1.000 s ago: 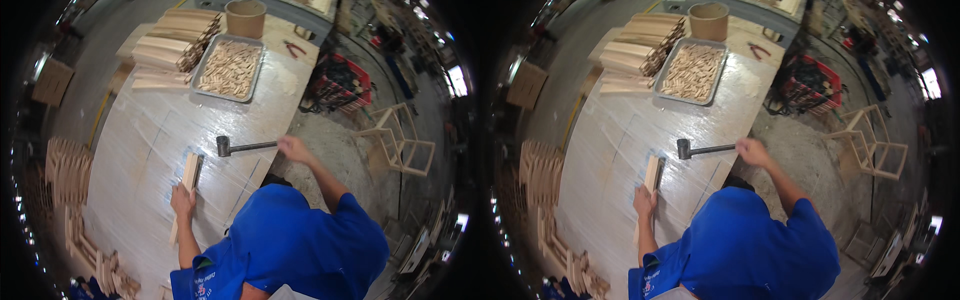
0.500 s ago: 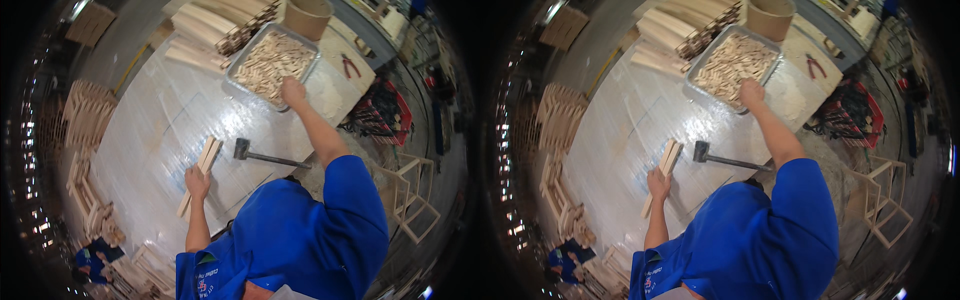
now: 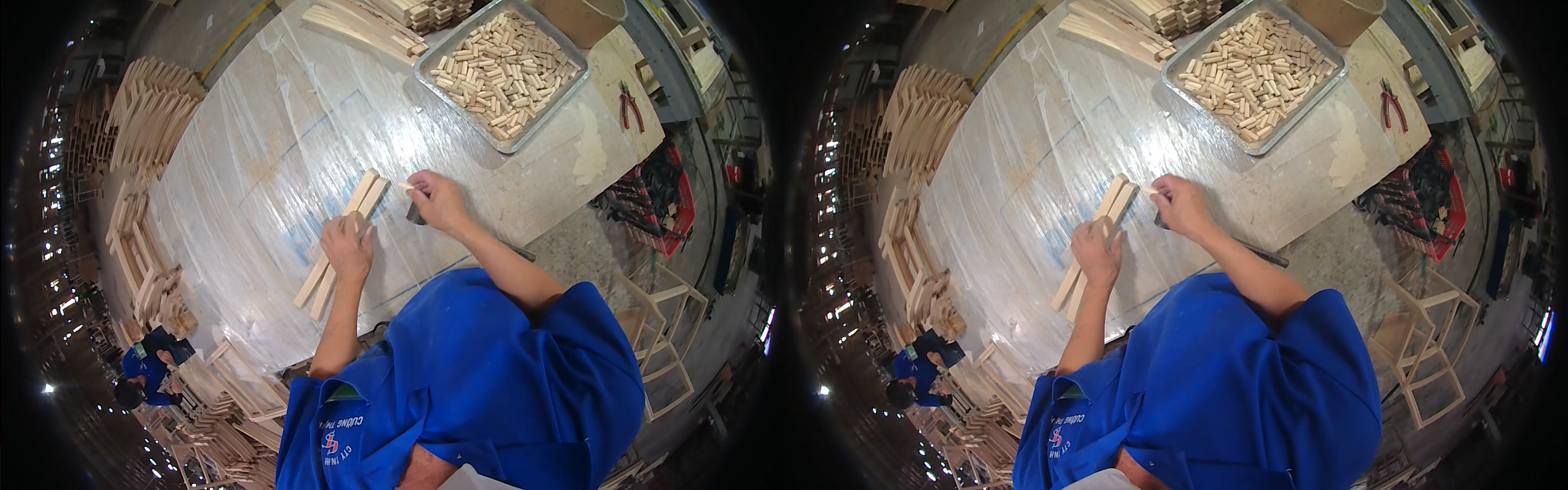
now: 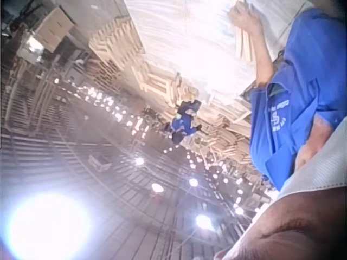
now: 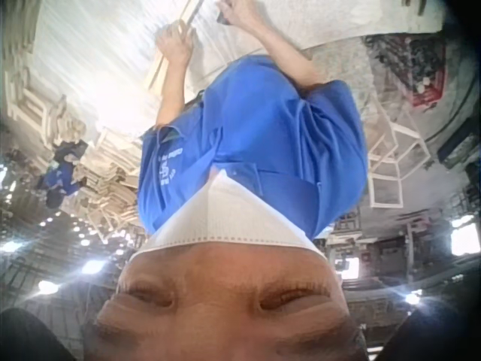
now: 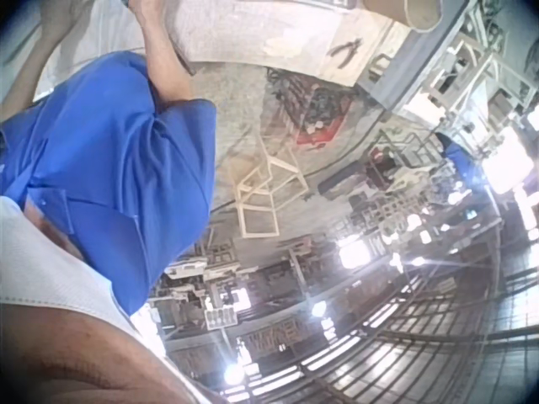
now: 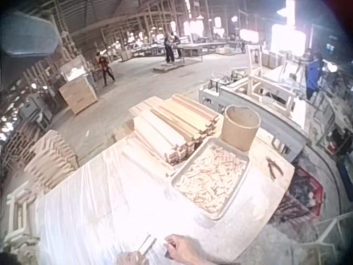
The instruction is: The person assembles a wooden chair frame by inserting wooden dowels into pre-drilled holes and tapping them with a rubber mallet. They repeatedly pick up frame parts, align joints, and secure them with dowels, then place the assembled frame aside.
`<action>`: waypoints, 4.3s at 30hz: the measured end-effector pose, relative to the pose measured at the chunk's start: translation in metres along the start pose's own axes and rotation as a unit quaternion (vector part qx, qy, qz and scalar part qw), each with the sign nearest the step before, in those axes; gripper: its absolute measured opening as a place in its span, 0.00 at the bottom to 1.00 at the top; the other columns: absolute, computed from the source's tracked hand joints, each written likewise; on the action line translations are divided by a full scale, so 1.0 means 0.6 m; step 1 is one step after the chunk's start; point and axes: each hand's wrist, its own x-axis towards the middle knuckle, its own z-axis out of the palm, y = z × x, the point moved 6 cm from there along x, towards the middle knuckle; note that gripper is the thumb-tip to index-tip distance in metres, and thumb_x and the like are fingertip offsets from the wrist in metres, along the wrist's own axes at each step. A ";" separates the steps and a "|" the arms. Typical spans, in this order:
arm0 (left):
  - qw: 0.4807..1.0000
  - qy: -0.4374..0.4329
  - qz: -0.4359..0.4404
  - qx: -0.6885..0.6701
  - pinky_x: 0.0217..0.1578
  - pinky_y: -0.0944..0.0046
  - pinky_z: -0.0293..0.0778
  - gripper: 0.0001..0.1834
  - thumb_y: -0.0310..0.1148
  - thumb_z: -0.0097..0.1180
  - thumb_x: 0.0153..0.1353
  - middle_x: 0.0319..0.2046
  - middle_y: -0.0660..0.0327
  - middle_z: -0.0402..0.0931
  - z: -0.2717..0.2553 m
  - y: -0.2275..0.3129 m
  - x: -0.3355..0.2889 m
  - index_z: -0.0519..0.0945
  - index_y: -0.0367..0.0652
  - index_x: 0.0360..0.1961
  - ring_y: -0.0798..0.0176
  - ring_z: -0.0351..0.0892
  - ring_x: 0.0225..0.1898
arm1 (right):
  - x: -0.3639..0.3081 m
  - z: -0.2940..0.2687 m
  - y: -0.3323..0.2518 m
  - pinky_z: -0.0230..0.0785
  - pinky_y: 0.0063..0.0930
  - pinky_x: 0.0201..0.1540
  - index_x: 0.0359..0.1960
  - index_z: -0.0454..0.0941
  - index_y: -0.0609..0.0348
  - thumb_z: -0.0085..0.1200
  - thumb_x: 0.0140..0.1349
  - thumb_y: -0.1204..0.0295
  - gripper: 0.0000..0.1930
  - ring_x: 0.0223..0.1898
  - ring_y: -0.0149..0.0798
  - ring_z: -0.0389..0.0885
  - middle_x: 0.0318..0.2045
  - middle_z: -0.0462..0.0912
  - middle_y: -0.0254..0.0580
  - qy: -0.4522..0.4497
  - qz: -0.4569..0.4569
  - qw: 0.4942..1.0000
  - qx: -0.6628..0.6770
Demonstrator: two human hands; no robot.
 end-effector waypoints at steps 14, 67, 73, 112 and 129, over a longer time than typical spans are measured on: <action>0.993 -0.050 -0.065 -0.084 0.53 0.46 0.68 0.17 0.30 0.67 0.60 0.43 0.49 0.77 0.043 0.021 0.006 0.78 0.39 0.48 0.43 0.76 0.48 | -0.131 0.022 -0.006 0.74 0.45 0.41 0.43 0.82 0.52 0.58 0.65 0.72 0.06 0.40 0.47 0.82 0.36 0.84 0.38 -0.157 -0.298 0.879 -0.337; 0.982 -0.148 0.052 -0.109 0.39 0.44 0.78 0.25 0.35 0.62 0.67 0.43 0.48 0.82 -0.061 0.057 0.007 0.74 0.44 0.64 0.40 0.84 0.41 | -0.051 0.022 0.006 0.77 0.33 0.30 0.43 0.82 0.60 0.61 0.70 0.64 0.12 0.26 0.39 0.83 0.28 0.86 0.44 -0.083 0.338 0.898 0.269; 0.981 -0.185 0.025 -0.059 0.38 0.45 0.77 0.25 0.35 0.62 0.66 0.38 0.51 0.79 0.014 0.022 -0.038 0.75 0.49 0.64 0.41 0.82 0.39 | 0.045 -0.237 0.010 0.78 0.46 0.41 0.37 0.88 0.52 0.59 0.66 0.64 0.09 0.38 0.55 0.88 0.34 0.88 0.52 0.177 0.040 0.949 -0.259; 0.993 -0.113 -0.032 -0.009 0.33 0.51 0.77 0.36 0.43 0.73 0.58 0.33 0.56 0.73 -0.141 0.010 0.036 0.75 0.63 0.68 0.50 0.80 0.29 | -0.036 -0.011 -0.143 0.75 0.20 0.34 0.47 0.81 0.66 0.62 0.69 0.76 0.09 0.33 0.22 0.81 0.33 0.85 0.36 -0.091 -0.054 0.988 0.110; 0.993 -0.114 0.012 0.033 0.35 0.50 0.74 0.40 0.26 0.64 0.58 0.30 0.56 0.78 -0.137 0.069 -0.001 0.70 0.55 0.74 0.52 0.81 0.33 | -0.057 -0.005 -0.178 0.76 0.44 0.34 0.36 0.81 0.57 0.60 0.61 0.76 0.03 0.31 0.53 0.82 0.29 0.80 0.47 -0.028 -0.256 0.944 -0.207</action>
